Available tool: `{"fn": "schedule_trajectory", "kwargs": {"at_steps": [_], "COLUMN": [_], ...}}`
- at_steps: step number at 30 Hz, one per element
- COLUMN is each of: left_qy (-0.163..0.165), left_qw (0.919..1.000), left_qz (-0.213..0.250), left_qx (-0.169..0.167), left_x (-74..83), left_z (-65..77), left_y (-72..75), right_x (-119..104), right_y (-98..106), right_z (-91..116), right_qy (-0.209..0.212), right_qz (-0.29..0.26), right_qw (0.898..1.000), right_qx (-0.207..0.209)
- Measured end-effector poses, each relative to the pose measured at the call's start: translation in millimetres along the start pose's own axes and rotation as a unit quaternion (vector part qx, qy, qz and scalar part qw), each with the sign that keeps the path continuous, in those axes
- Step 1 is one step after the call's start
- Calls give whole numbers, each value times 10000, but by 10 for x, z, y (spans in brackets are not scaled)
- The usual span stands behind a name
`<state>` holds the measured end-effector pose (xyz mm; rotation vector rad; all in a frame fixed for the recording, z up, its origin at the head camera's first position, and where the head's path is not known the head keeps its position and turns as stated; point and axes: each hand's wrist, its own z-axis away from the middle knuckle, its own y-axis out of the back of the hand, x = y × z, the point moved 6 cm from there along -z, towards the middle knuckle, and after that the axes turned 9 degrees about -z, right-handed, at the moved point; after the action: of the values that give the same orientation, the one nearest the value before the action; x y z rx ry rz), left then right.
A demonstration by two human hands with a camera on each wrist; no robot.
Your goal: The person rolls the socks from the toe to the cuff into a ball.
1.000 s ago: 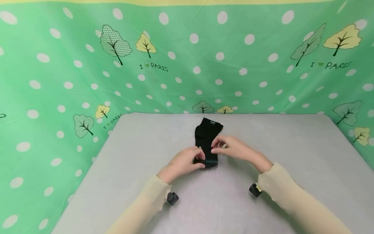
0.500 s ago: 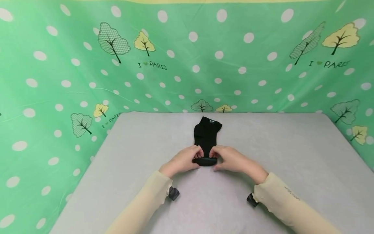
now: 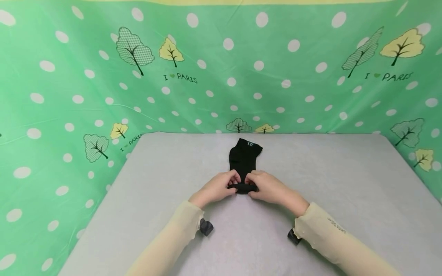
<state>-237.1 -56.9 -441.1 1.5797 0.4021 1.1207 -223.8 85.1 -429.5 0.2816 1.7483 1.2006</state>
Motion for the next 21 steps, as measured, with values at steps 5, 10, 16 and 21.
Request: {"fn": "schedule_trajectory", "kwargs": {"at_steps": [5,10,16,21], "left_qy": [-104,-154,-98,47], "left_qw": [9997,9996,9958,9954], "left_qz": [194,-218,-734,-527], "left_qx": [65,105,545,794], "left_x": [45,137,190,149], "left_z": [21,51,57,40], "left_y": [4,11,38,64], "right_x": [23,89,141,131], "right_y": [36,69,83,90], "right_z": [33,35,55,89], "right_qy": [103,-16,-242,-175], "right_qz": [-198,-652,-1197,-1018], "right_qw": [9994,9975,9924,9942], "right_qx": [249,268,140,286]}}
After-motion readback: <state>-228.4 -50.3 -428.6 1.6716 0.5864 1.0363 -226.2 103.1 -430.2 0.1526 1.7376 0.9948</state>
